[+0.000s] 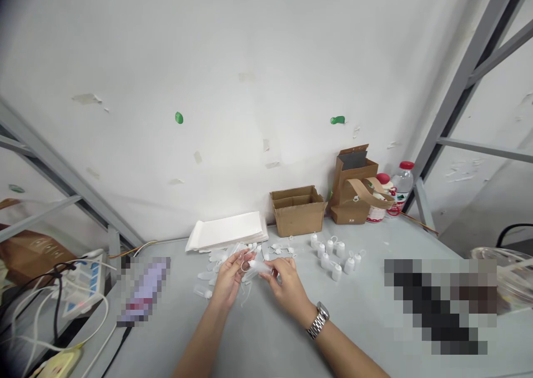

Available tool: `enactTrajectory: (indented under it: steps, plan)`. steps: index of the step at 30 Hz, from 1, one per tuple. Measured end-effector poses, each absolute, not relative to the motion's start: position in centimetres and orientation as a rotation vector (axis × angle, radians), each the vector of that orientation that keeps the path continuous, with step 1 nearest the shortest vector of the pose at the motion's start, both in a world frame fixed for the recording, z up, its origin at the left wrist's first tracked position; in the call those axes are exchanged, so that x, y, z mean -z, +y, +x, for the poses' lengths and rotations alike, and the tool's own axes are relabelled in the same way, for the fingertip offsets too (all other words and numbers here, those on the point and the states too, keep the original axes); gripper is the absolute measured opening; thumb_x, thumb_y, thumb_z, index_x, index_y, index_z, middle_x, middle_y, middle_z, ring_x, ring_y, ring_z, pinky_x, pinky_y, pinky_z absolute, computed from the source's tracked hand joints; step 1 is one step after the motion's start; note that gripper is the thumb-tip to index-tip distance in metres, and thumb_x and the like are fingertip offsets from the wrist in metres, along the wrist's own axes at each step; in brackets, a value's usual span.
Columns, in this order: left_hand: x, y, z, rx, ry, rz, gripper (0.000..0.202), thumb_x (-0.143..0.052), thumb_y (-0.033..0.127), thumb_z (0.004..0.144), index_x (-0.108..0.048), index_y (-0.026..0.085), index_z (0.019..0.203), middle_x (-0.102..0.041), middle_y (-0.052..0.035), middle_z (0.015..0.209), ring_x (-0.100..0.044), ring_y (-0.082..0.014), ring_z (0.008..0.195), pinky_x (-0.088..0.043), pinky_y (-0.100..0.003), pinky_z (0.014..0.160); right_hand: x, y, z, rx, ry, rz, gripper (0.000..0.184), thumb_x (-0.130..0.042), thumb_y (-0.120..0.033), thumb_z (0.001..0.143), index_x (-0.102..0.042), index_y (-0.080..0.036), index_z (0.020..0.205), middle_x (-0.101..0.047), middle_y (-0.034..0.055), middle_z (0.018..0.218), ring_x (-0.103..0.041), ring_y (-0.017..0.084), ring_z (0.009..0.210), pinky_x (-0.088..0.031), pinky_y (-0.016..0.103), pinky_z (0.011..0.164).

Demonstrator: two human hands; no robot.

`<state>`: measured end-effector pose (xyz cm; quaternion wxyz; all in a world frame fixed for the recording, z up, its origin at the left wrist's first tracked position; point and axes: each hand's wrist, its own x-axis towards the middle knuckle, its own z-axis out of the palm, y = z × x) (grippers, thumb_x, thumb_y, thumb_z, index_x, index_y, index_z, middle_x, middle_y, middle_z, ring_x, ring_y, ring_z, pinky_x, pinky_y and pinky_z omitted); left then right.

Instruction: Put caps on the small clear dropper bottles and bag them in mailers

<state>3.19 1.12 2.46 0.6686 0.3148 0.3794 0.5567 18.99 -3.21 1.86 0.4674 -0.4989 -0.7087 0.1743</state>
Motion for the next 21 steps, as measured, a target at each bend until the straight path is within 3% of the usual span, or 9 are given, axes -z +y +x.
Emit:
enactTrajectory:
  steps: [12,21]
  plan:
    - [-2.3,1.2,3.3,-1.239,0.947,0.881,0.033,-0.073,0.038,0.060,-0.067,0.014,0.081,-0.073,-0.0107,0.077,-0.066,-0.0243,0.083,-0.045,-0.036,0.081,-1.4,-2.8,19.3,-0.295,-1.843,-1.184,0.013,-0.050,-0.028,0.085,-0.057,-0.020,0.092,-0.059,0.0023,0.071,-0.053,0.017,0.066,-0.038,0.036,0.075]
    - [-2.3,0.9,3.7,-1.198,0.922,0.907,0.034,-0.073,0.035,0.060,-0.068,0.014,0.087,-0.072,-0.0118,0.084,-0.064,-0.0259,0.092,-0.042,-0.038,0.089,-0.7,-2.7,19.1,-0.494,-1.717,-1.289,0.016,-0.049,-0.031,0.084,-0.060,-0.021,0.090,-0.061,0.0042,0.074,-0.053,0.021,0.073,-0.041,0.036,0.073]
